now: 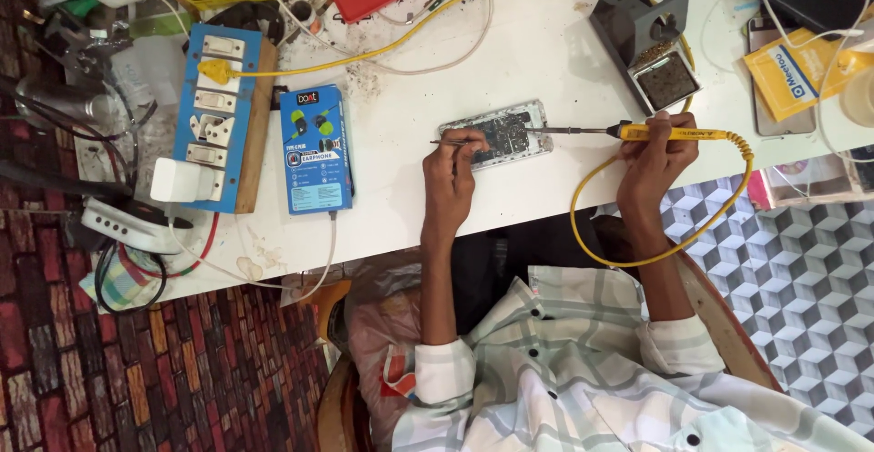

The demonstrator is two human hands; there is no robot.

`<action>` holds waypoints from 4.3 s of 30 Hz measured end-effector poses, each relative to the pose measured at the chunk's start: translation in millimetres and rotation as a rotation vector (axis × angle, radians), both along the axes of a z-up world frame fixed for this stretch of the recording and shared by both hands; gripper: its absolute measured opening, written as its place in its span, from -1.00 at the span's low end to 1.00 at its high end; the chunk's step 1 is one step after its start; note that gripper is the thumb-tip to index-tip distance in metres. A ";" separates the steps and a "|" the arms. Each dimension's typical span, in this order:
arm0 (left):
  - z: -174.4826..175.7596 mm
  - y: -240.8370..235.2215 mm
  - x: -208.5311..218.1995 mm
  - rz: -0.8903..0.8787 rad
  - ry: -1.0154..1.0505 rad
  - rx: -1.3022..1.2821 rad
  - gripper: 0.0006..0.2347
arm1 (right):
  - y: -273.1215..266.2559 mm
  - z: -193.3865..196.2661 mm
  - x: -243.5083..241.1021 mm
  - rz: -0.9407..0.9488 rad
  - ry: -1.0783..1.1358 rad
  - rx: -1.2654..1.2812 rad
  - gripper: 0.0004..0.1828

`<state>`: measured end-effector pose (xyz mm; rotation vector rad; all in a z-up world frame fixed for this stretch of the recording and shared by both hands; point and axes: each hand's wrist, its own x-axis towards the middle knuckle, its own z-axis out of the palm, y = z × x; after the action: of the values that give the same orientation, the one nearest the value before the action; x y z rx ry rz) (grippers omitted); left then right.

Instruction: The person uses a soldering iron and tweezers to work on a disassembled smartphone motherboard. They repeatedly apply the soldering iron to various points on the board while using tweezers to hold or adjust components. The task continues throughout the clip without a visible final state.

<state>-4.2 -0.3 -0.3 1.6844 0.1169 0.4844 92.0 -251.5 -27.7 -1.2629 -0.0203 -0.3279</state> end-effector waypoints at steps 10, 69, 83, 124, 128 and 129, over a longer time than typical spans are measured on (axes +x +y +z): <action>0.0 0.8 0.4 -0.002 -0.014 -0.028 -0.87 | 1.2 5.5 -0.3 -0.038 0.038 -0.053 -0.78; 11.8 3.9 3.7 -0.014 0.032 -0.049 -0.85 | 5.9 52.4 -24.6 0.007 0.032 0.031 -0.71; 13.1 6.0 -2.1 0.004 0.033 -0.038 -0.83 | 11.6 46.9 -21.9 0.193 0.166 0.258 -0.61; -8.7 10.3 0.1 -0.033 -0.009 -0.151 -0.82 | 21.1 22.1 -9.3 0.141 0.037 -0.035 -0.68; -4.6 9.2 0.3 -0.039 -0.053 -0.135 -0.81 | 20.6 21.5 -6.5 0.168 0.040 -0.152 -0.72; -4.3 8.6 -0.3 -0.042 -0.065 -0.150 -0.81 | 20.6 20.9 -7.3 0.176 0.038 -0.181 -0.73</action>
<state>-4.4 8.2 -4.6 1.5201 0.0685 0.4864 84.7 -230.9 -6.8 -1.4355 -0.1308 -0.1524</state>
